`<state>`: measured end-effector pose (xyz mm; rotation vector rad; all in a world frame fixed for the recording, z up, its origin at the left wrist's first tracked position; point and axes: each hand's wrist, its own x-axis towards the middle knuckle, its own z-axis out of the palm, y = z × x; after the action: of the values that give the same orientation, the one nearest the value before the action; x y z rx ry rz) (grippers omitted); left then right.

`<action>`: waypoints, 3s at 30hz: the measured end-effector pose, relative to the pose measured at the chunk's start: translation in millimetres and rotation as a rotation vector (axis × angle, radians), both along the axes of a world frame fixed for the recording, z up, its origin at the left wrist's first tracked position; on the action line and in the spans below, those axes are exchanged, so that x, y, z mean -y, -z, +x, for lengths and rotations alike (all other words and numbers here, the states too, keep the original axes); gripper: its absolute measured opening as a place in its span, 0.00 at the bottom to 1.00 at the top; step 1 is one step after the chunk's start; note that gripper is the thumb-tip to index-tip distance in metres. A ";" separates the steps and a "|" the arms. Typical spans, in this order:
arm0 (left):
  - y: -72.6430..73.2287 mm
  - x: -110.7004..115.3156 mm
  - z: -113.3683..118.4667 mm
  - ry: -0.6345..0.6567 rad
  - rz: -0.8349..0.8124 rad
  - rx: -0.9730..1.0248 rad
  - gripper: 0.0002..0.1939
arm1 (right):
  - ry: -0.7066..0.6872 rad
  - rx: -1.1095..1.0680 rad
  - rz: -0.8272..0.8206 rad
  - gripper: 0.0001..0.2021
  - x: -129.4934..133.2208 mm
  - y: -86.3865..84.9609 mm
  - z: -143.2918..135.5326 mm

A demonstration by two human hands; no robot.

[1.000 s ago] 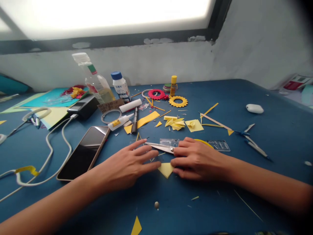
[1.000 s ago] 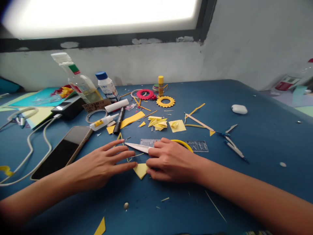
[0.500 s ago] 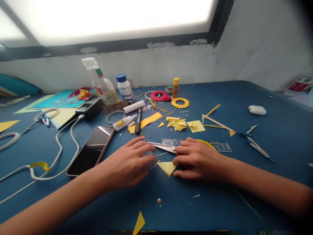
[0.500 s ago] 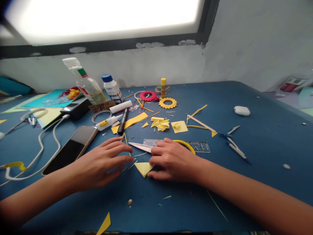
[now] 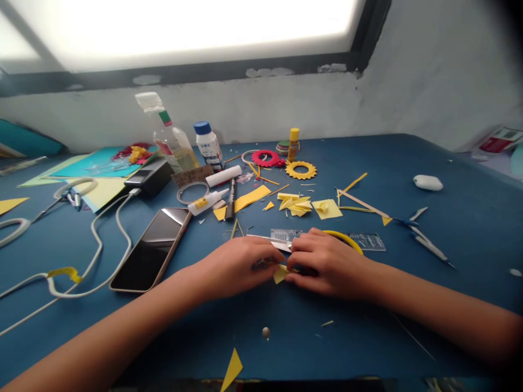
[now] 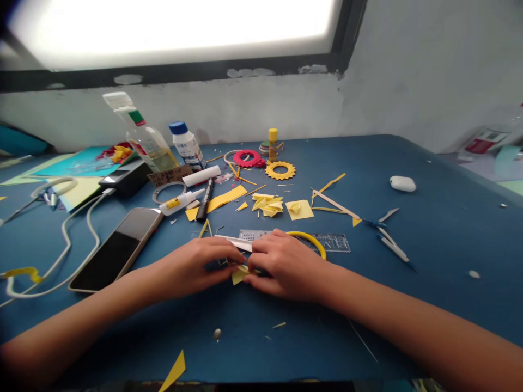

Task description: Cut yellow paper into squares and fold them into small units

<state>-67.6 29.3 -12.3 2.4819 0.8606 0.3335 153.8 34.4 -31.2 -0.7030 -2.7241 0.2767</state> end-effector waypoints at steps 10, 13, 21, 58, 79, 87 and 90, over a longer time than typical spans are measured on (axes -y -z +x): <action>3.5 5.2 7.5 -0.406 -0.212 0.253 0.13 | -0.088 -0.123 0.276 0.13 1.3 -1.6 2.2; 2.9 5.7 7.4 -0.454 -0.375 0.344 0.10 | -0.097 -0.105 0.270 0.12 3.5 -2.6 3.8; 4.2 9.2 6.8 -0.486 -0.689 0.436 0.09 | 0.149 -0.394 -0.225 0.04 7.4 -3.1 -2.7; -7.5 19.4 -6.4 0.158 0.277 -0.362 0.16 | -0.120 0.087 0.119 0.12 4.4 -3.5 -0.7; -21.4 11.6 -24.7 0.115 0.269 -0.325 0.14 | -0.140 -0.027 0.223 0.13 2.9 -4.0 17.3; -16.0 12.1 -22.6 0.089 0.256 -0.281 0.09 | -0.077 -0.024 0.118 0.14 3.2 -3.4 14.9; -8.1 12.1 -14.2 0.031 0.237 -0.224 0.10 | -0.047 -0.048 0.091 0.14 1.1 -6.0 11.2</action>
<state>-81.8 17.2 -4.2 2.7899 0.9153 0.1563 165.1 33.4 -25.2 -0.5999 -2.6911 0.1763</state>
